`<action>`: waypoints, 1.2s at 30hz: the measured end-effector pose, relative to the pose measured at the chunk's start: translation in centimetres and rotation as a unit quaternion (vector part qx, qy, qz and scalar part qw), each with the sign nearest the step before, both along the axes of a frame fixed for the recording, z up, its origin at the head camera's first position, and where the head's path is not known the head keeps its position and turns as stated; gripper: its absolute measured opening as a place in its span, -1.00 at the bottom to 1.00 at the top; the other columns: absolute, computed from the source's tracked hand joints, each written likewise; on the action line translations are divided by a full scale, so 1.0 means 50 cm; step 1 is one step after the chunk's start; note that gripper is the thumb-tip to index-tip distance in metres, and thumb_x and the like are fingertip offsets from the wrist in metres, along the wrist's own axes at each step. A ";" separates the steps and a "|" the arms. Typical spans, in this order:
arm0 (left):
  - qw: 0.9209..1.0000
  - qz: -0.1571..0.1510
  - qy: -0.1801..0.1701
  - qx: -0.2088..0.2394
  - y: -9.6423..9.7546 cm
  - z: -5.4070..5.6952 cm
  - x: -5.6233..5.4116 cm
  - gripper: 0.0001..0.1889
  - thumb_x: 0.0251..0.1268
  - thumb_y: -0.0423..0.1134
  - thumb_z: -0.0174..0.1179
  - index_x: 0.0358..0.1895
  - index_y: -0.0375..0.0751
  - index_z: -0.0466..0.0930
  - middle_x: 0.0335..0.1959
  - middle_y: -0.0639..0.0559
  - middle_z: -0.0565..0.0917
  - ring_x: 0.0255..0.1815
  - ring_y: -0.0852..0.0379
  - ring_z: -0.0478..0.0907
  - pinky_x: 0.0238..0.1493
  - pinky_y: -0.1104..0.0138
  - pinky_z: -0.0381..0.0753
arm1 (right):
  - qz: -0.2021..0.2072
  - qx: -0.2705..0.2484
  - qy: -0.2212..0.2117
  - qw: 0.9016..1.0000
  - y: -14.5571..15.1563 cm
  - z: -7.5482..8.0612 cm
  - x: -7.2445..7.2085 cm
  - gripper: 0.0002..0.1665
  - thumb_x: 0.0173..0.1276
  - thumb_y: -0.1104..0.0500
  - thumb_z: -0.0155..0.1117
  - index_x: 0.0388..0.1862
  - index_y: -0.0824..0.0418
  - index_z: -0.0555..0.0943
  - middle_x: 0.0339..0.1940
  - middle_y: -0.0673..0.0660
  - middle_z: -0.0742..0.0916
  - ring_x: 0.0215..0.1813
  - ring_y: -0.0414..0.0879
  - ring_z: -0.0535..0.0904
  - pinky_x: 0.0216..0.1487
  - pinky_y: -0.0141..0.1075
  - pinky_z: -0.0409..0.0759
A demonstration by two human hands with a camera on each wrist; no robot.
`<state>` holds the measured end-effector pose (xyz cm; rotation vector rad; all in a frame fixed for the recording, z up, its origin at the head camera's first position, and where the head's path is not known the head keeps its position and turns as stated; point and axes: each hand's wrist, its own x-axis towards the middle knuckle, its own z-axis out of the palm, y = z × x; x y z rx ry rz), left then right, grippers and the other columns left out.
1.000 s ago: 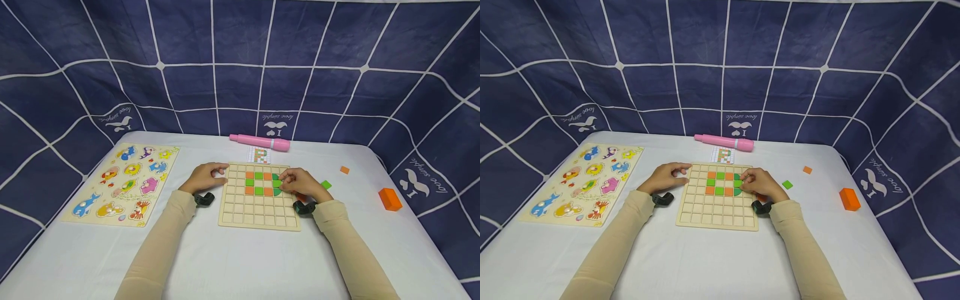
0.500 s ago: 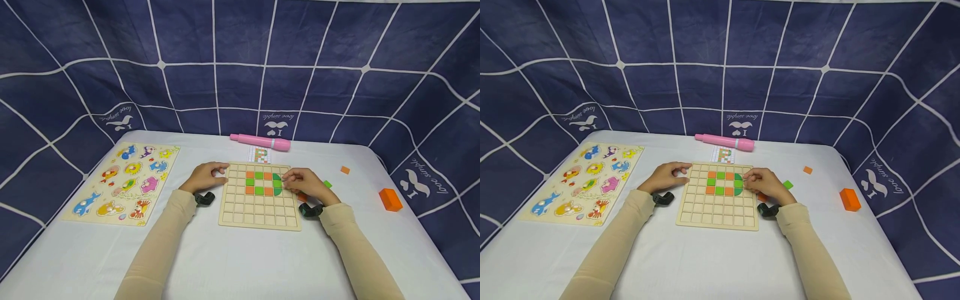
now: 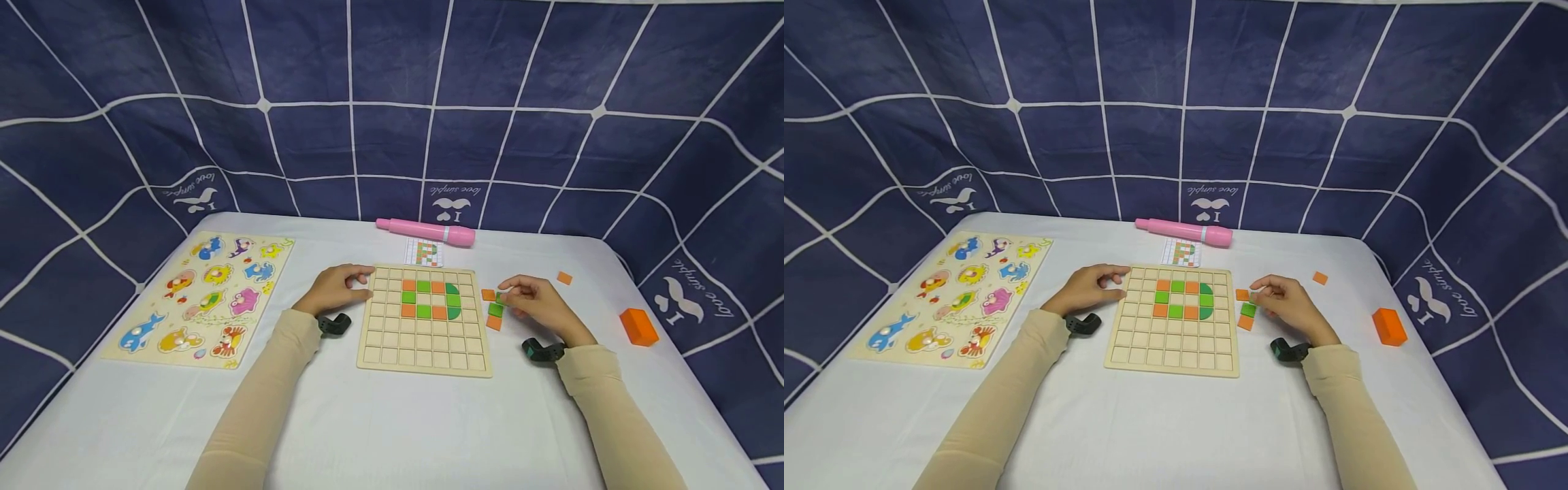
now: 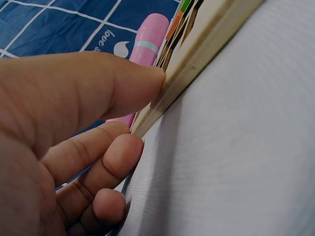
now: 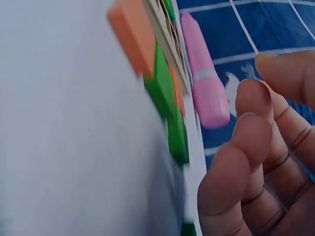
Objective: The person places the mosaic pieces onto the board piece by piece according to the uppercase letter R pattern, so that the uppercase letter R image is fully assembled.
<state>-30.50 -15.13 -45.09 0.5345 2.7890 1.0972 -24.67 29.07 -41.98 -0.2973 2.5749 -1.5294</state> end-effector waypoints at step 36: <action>1.000 -0.003 0.008 -0.003 -0.001 0.000 0.002 -0.36 0.30 -0.07 0.47 0.45 -0.10 0.66 -0.16 0.12 0.63 -0.27 0.12 0.38 -0.13 0.22 0.32 | -0.095 -0.033 0.006 0.995 0.128 -0.046 0.022 -0.53 0.55 0.36 0.33 0.26 0.67 0.50 -0.37 -0.10 0.66 -0.44 -0.28 0.51 -0.38 -0.45 0.63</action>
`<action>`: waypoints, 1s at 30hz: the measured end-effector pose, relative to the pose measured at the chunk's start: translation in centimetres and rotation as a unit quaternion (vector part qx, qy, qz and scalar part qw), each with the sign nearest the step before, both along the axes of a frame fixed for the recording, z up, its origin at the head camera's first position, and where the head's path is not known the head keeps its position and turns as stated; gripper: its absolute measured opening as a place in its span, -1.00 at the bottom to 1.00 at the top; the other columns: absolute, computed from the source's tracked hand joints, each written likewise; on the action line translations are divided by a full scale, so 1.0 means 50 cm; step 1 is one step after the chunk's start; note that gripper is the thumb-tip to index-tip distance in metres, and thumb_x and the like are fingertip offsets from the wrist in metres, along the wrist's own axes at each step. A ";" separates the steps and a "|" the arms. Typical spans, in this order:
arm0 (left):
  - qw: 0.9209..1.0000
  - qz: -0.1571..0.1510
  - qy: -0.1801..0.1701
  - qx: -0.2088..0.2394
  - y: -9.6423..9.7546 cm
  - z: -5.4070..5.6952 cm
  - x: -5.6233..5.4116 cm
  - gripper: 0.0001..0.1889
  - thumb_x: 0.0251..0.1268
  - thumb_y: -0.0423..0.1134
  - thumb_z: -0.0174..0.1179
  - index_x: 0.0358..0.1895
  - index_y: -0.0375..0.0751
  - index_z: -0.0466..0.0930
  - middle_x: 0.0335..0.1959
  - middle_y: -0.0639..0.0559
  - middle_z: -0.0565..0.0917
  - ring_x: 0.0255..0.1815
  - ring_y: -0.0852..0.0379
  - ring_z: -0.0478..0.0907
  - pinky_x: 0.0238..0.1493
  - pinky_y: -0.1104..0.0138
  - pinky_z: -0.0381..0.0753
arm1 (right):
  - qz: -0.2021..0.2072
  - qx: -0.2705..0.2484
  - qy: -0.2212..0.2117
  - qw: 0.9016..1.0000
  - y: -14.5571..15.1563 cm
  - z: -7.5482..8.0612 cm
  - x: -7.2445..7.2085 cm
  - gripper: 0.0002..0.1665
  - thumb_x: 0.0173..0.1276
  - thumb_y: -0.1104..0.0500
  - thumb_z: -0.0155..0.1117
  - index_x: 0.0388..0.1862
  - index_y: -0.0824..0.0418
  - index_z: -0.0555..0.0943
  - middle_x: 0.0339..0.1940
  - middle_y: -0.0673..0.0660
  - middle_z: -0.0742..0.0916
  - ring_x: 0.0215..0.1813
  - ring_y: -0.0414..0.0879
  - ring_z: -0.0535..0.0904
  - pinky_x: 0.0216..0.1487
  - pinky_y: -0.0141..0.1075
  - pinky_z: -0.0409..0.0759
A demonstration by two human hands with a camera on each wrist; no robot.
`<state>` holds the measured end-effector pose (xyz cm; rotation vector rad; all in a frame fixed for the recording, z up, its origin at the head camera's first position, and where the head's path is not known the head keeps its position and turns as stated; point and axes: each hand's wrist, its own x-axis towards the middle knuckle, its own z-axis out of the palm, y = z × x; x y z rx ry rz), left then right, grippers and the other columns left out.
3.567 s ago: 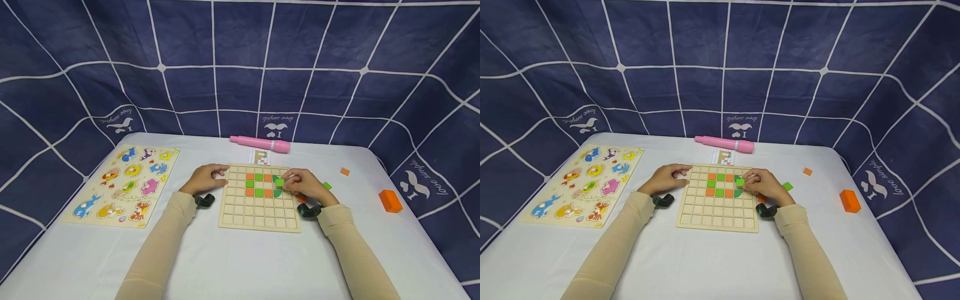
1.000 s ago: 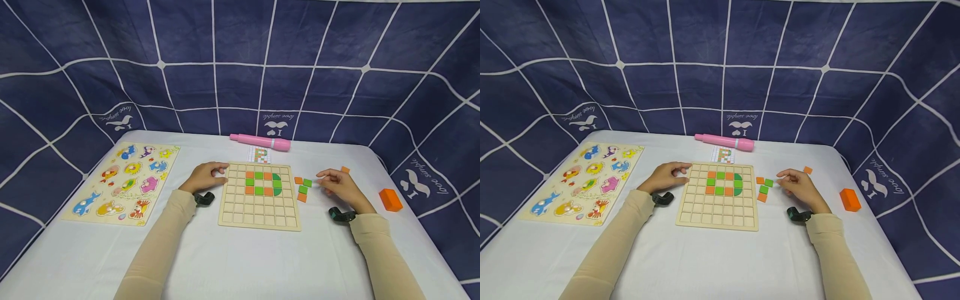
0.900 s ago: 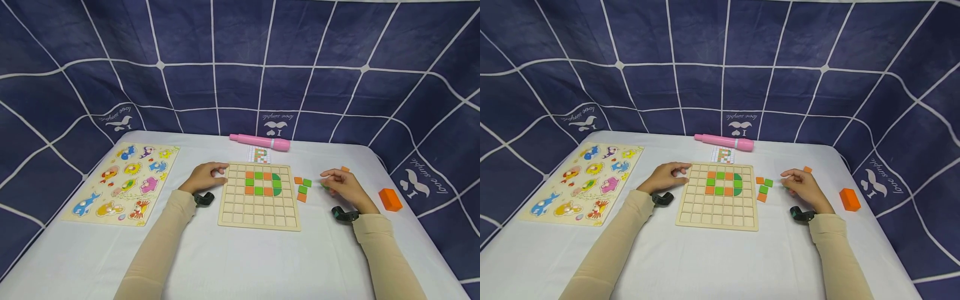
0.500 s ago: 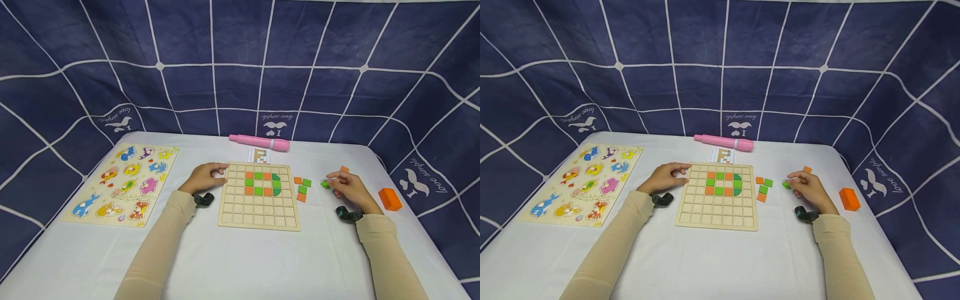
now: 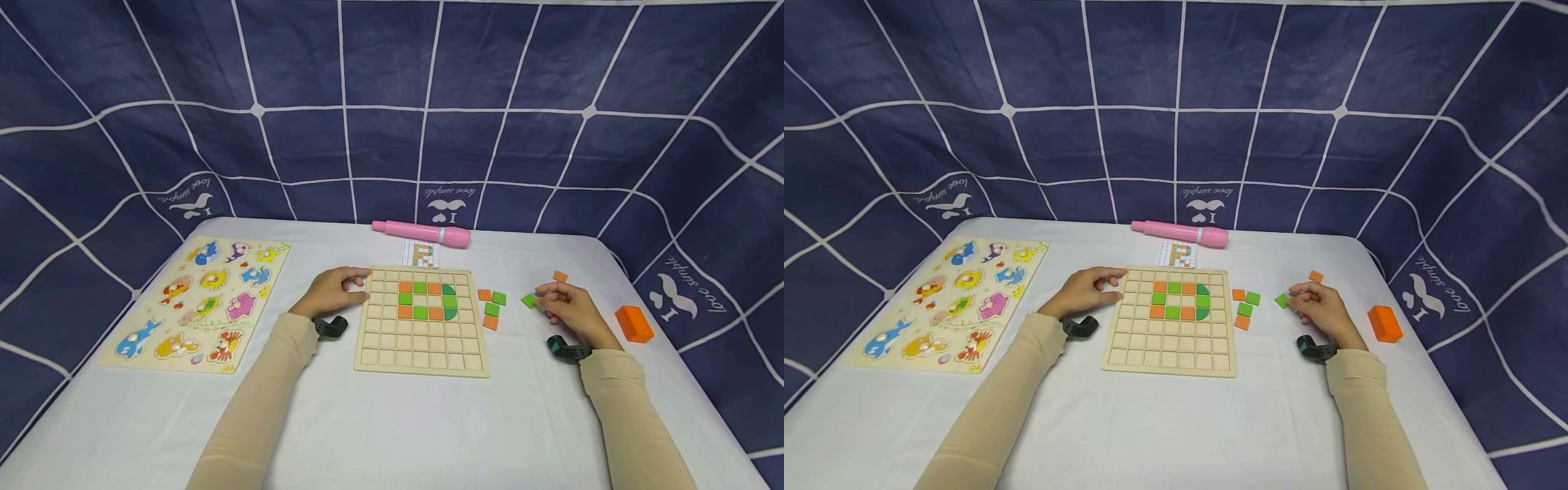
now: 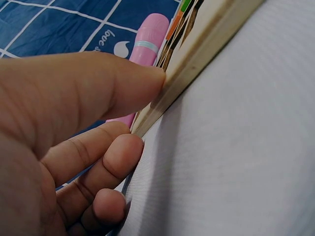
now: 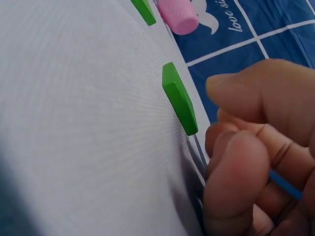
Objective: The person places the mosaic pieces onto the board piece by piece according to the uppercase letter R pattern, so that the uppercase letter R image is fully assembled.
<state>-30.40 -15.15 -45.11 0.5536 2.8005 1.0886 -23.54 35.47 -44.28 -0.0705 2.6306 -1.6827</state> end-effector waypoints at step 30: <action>1.000 0.001 -0.005 0.000 0.001 0.002 0.002 -0.36 0.30 -0.08 0.46 0.45 -0.12 0.65 -0.15 0.11 0.63 -0.26 0.12 0.38 -0.13 0.22 0.32 | -0.042 0.124 -0.025 0.991 -0.017 0.004 -0.002 -0.55 0.36 0.28 0.53 0.09 0.55 0.64 -0.30 0.09 0.64 -0.49 -0.21 0.57 -0.40 -0.41 0.61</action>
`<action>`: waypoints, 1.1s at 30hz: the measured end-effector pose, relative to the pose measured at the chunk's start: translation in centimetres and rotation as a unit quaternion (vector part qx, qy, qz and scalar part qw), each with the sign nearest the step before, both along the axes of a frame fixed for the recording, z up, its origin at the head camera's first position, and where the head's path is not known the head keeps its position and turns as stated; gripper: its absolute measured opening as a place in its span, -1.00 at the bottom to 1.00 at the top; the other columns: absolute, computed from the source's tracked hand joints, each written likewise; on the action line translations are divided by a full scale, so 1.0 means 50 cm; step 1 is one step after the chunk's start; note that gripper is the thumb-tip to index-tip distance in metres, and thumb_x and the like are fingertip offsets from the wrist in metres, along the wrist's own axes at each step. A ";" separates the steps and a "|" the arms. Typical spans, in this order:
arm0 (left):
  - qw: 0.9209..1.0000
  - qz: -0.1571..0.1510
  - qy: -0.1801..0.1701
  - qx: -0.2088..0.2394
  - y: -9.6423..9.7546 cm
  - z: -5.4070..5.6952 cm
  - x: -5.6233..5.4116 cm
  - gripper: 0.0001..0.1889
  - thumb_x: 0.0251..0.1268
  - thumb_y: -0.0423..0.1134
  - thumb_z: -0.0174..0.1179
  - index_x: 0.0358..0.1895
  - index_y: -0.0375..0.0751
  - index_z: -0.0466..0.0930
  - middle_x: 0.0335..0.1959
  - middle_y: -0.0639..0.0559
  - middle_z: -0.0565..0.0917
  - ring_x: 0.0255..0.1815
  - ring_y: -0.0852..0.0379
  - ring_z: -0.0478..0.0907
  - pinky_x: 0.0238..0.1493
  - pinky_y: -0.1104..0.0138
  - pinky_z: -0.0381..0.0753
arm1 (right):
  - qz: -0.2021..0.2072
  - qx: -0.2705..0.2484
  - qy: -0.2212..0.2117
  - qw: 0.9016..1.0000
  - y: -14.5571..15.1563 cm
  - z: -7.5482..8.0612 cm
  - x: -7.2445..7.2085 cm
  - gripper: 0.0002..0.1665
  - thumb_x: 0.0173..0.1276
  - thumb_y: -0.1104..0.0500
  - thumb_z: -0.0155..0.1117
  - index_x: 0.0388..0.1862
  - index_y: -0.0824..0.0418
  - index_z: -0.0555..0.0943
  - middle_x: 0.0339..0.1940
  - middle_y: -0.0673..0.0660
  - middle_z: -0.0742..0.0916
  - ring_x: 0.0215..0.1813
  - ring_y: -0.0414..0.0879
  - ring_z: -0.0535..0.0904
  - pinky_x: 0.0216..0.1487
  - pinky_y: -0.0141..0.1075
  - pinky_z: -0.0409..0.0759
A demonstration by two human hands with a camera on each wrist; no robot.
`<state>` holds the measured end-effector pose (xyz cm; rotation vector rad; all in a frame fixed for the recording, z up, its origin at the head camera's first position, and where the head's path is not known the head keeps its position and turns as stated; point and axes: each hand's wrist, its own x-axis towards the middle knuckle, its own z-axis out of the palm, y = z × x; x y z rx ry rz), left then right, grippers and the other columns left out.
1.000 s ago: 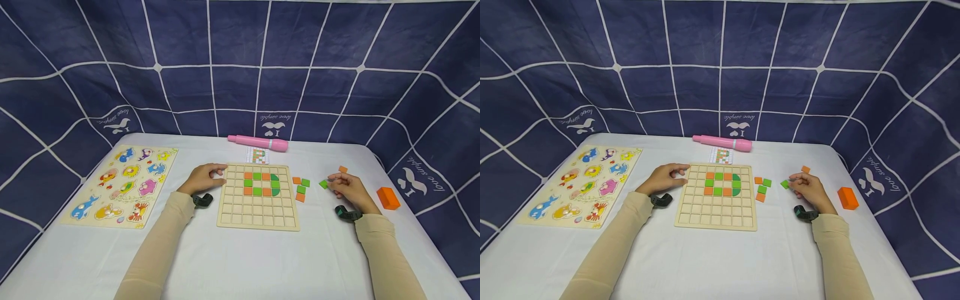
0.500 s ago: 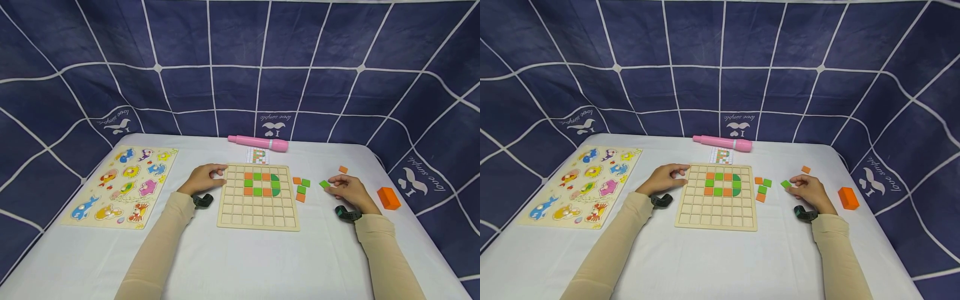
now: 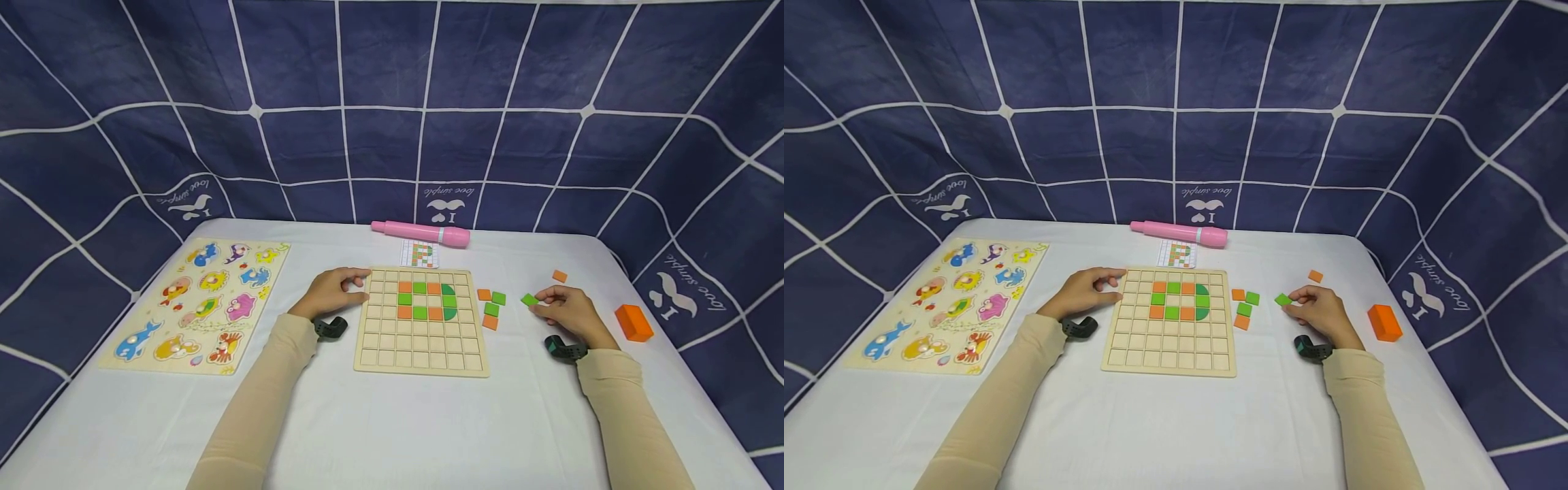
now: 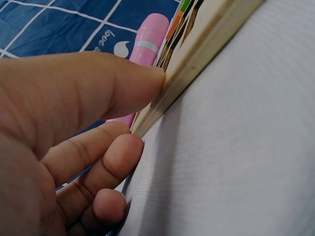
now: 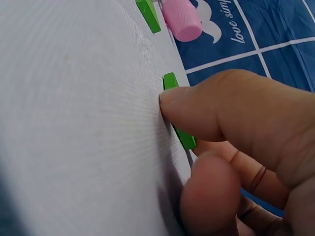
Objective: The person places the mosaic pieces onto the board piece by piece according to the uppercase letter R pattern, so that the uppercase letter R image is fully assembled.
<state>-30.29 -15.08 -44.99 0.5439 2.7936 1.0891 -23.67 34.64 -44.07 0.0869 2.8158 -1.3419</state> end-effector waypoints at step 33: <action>1.000 -0.002 0.000 0.002 -0.001 0.000 0.001 -0.36 0.31 -0.08 0.47 0.47 -0.11 0.64 -0.14 0.11 0.64 -0.26 0.12 0.38 -0.12 0.22 0.32 | 0.088 -0.083 -0.010 0.993 -0.041 0.032 -0.008 -0.52 0.47 0.37 0.40 0.26 0.60 0.52 -0.20 0.16 0.82 -0.39 -0.19 0.63 -0.34 -0.33 0.72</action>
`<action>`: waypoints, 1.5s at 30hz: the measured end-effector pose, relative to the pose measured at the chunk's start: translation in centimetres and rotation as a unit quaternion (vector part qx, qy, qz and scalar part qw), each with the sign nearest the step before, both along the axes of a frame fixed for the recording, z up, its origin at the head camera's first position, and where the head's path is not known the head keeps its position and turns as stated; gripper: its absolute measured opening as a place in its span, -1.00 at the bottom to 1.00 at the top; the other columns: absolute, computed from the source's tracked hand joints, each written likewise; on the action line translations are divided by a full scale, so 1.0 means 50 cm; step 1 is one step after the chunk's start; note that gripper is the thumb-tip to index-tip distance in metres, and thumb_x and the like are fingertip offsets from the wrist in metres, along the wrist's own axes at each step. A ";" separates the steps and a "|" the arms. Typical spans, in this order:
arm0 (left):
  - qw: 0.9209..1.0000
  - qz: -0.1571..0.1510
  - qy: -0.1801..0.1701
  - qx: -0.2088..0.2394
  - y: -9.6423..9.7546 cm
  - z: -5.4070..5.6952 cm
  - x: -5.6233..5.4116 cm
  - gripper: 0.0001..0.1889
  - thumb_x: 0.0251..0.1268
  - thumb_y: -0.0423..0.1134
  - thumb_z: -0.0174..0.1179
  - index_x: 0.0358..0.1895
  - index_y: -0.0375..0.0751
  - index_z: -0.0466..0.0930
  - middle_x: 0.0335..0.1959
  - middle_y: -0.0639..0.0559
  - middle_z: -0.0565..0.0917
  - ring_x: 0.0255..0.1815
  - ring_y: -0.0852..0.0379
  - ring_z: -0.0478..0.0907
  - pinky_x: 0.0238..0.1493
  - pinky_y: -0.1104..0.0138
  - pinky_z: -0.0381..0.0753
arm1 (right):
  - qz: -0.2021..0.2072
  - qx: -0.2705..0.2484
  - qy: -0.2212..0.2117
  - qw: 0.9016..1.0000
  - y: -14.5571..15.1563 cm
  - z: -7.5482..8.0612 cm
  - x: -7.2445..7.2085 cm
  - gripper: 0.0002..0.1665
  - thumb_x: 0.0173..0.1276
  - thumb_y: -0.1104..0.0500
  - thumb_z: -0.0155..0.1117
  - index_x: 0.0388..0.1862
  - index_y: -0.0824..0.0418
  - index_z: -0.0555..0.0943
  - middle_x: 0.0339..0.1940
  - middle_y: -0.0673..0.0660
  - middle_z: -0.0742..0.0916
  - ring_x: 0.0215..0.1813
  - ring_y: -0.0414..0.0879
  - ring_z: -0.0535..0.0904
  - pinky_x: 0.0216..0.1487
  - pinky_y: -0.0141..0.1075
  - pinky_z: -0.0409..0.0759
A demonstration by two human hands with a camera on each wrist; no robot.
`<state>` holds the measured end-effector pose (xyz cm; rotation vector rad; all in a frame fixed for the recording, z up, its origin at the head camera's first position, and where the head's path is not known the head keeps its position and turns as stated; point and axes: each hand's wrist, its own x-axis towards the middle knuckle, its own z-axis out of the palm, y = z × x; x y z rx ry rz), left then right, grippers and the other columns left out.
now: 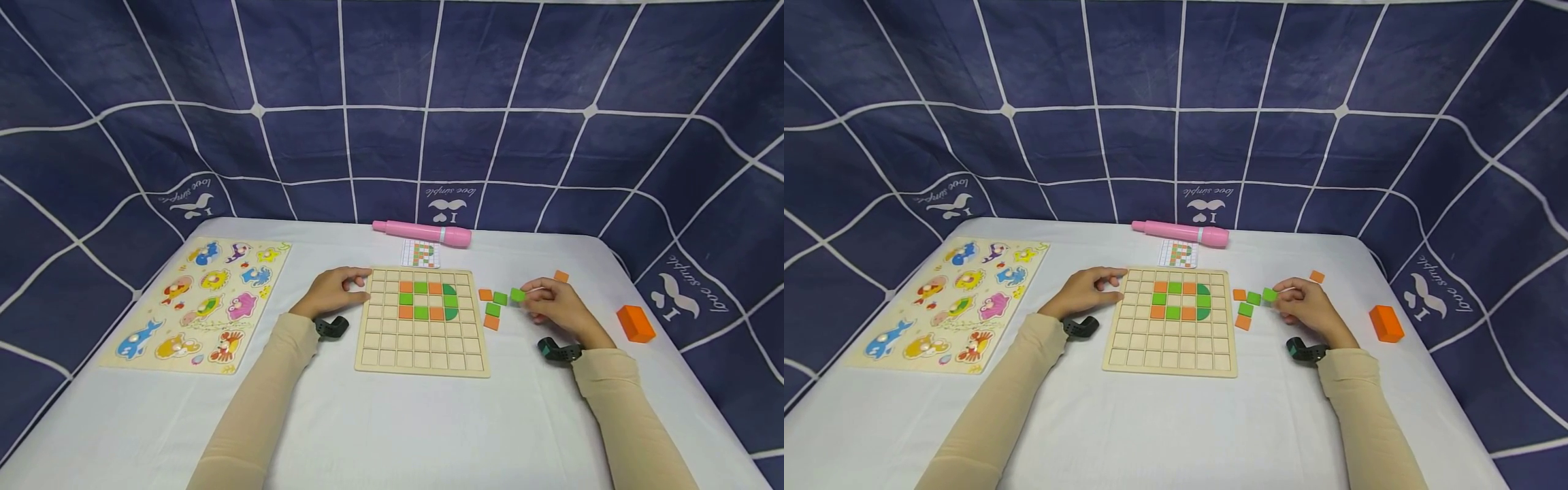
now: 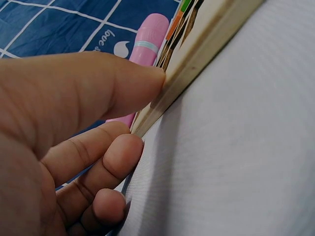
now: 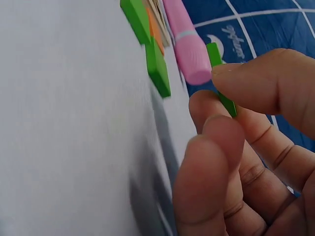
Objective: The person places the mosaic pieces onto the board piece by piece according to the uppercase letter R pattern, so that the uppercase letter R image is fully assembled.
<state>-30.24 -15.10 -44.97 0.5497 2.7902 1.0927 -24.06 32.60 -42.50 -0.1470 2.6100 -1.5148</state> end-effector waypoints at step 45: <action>1.000 0.003 -0.001 0.013 0.001 0.003 0.001 -0.36 0.28 -0.09 0.48 0.44 -0.11 0.67 -0.13 0.11 0.67 -0.26 0.12 0.39 -0.13 0.22 0.33 | 0.171 -0.017 0.007 0.985 -0.256 0.013 0.024 -0.69 0.35 0.41 0.45 0.04 0.48 0.66 -0.31 0.13 0.81 -0.50 -0.18 0.52 -0.43 -0.35 0.53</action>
